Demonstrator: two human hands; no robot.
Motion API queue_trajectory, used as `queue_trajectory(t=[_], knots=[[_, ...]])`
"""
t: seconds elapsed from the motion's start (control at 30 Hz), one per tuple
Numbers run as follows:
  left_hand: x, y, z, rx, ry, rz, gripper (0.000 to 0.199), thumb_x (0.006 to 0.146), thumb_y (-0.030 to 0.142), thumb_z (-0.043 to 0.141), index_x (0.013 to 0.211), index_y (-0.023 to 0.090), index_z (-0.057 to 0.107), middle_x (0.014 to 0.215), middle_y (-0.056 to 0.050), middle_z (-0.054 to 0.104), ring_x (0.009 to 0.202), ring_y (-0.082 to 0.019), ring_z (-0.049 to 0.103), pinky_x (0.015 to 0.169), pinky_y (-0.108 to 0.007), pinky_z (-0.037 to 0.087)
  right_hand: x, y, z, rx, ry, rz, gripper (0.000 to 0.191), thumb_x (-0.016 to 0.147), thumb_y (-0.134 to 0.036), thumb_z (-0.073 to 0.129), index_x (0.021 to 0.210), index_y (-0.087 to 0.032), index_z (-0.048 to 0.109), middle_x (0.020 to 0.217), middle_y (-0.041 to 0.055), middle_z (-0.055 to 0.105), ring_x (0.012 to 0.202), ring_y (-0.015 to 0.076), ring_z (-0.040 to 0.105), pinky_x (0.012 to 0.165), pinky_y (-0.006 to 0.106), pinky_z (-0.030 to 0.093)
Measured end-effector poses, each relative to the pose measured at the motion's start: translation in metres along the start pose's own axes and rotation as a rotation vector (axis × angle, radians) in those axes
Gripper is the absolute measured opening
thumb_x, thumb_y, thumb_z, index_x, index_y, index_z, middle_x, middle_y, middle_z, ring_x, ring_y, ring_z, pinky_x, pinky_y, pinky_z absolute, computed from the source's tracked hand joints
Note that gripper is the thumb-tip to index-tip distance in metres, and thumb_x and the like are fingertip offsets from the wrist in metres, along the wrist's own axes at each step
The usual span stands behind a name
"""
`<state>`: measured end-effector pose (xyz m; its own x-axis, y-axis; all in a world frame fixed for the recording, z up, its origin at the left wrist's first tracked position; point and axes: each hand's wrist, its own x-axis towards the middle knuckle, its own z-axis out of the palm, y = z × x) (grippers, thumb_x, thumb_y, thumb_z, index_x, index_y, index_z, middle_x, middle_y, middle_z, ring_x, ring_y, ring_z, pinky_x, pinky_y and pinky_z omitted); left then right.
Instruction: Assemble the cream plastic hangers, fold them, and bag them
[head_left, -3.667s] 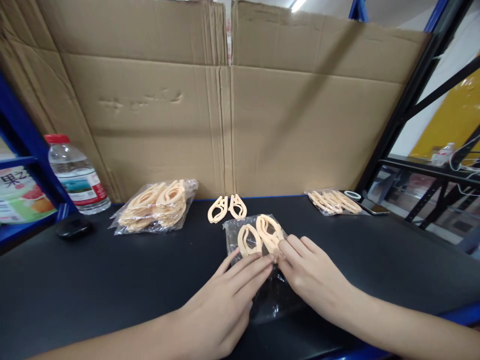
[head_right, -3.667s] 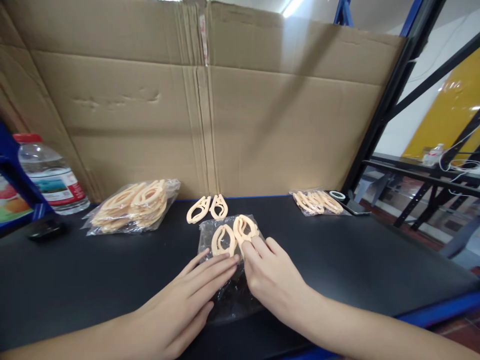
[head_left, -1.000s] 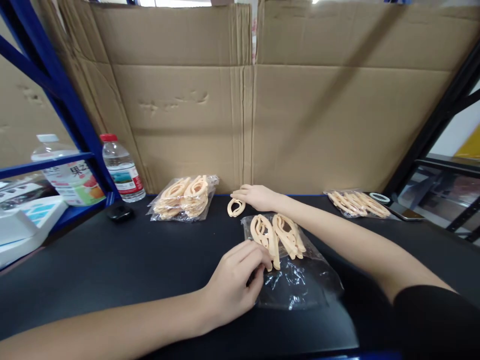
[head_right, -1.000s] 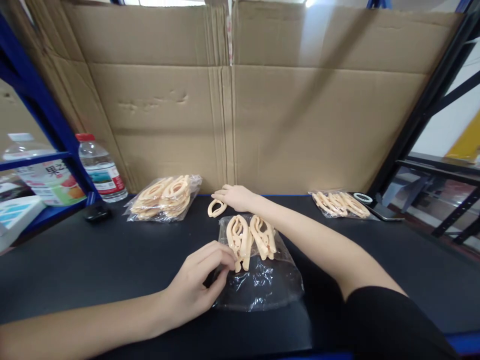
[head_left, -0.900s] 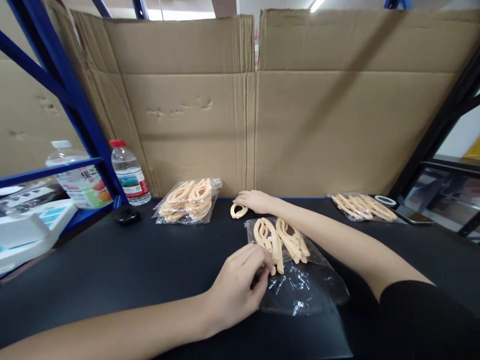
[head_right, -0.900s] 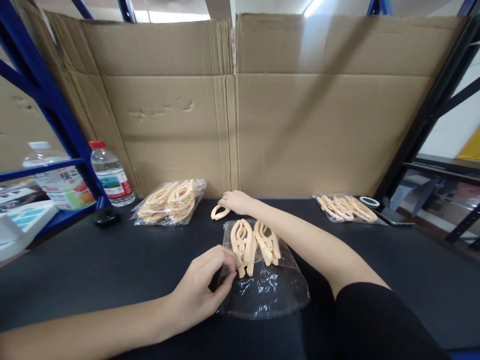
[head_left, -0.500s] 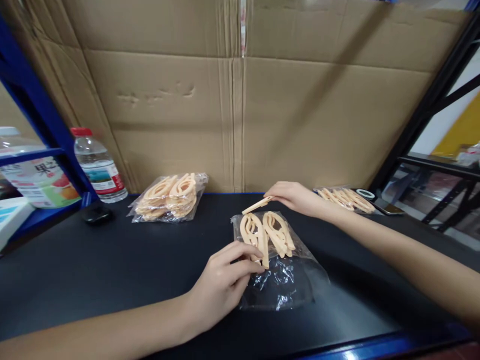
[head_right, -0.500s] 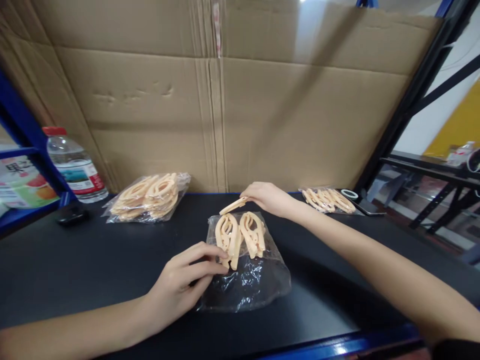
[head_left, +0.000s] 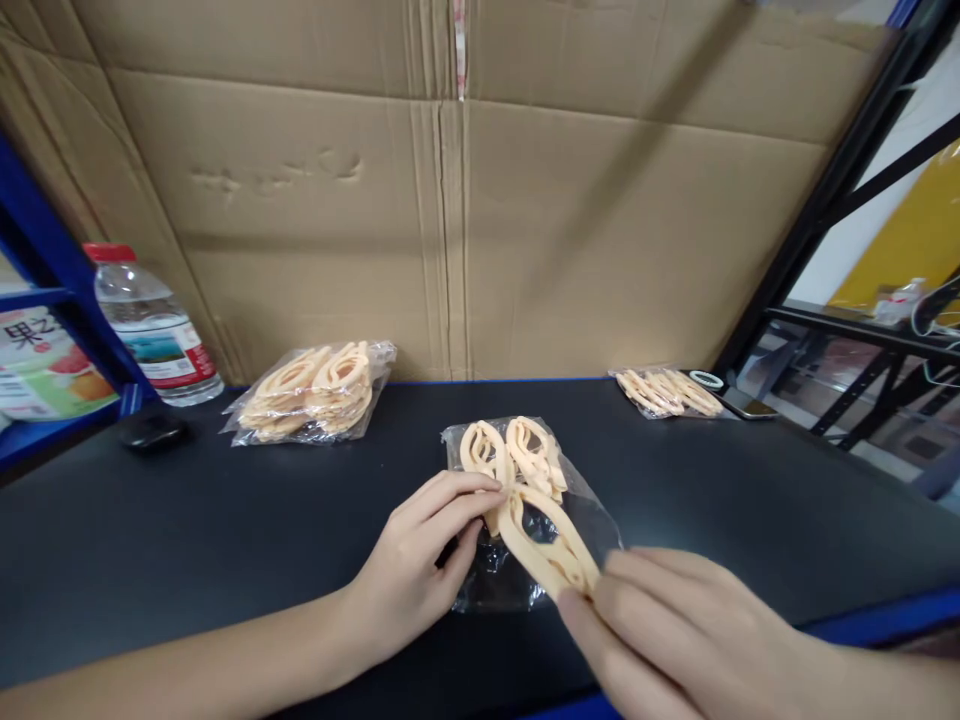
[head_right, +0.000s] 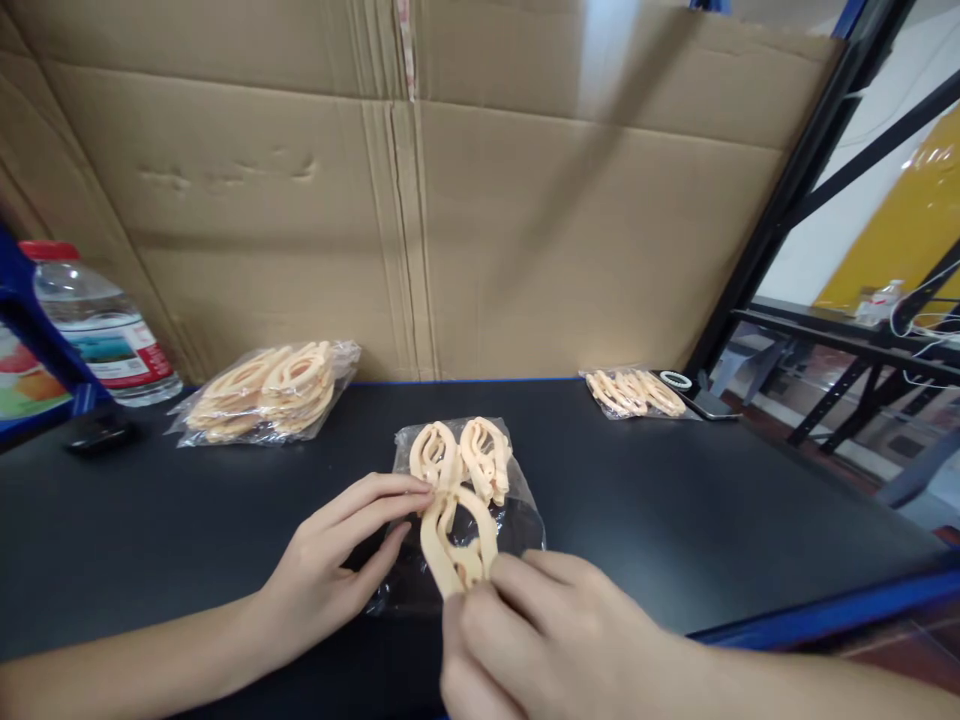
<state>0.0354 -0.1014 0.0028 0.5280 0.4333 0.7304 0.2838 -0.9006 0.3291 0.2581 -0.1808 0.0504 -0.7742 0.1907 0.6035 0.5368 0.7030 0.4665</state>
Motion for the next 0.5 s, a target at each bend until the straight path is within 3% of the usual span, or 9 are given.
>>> queue_trajectory(t=[0.2, 0.3, 0.4, 0.5], knots=[[0.0, 0.002, -0.001, 0.02, 0.02, 0.016, 0.036, 0.085, 0.001, 0.048, 0.115, 0.019, 0.058, 0.111, -0.008, 0.061, 0.103, -0.018, 0.06, 0.088, -0.032, 0.053, 0.022, 0.006, 0.067, -0.119, -0.138, -0.024, 0.019, 0.083, -0.009, 0.048, 0.086, -0.007, 0.067, 0.067, 0.0107, 0.063, 0.058, 0.0221, 0.06, 0.048, 0.033, 0.051], [0.0, 0.003, -0.001, 0.001, 0.007, 0.006, 0.037, 0.085, 0.001, 0.048, 0.115, 0.019, 0.058, 0.112, -0.009, 0.061, 0.105, -0.018, 0.059, 0.091, -0.032, 0.052, 0.021, 0.0, 0.086, -0.18, -0.236, 0.043, 0.022, 0.081, -0.007, 0.049, 0.095, -0.002, 0.064, 0.081, 0.018, 0.067, 0.071, 0.0269, 0.062, 0.058, 0.038, 0.054], [0.001, 0.003, -0.004, -0.02, -0.023, -0.016, 0.033, 0.086, 0.002, 0.047, 0.111, 0.019, 0.059, 0.111, -0.008, 0.061, 0.104, -0.018, 0.059, 0.09, -0.032, 0.051, 0.016, -0.005, 0.074, -0.2, -0.285, 0.108, 0.026, 0.078, -0.002, 0.047, 0.099, 0.002, 0.063, 0.082, 0.0207, 0.066, 0.074, 0.0285, 0.062, 0.059, 0.039, 0.054], [0.001, 0.002, -0.015, -0.014, -0.042, -0.046, 0.03, 0.087, 0.003, 0.044, 0.108, 0.019, 0.058, 0.11, -0.008, 0.061, 0.103, -0.018, 0.059, 0.088, -0.031, 0.05, 0.004, 0.009, 0.04, -0.009, -0.258, 0.148, 0.026, 0.084, -0.003, 0.042, 0.1, -0.003, 0.063, 0.076, 0.0138, 0.064, 0.071, 0.0232, 0.06, 0.058, 0.035, 0.054]])
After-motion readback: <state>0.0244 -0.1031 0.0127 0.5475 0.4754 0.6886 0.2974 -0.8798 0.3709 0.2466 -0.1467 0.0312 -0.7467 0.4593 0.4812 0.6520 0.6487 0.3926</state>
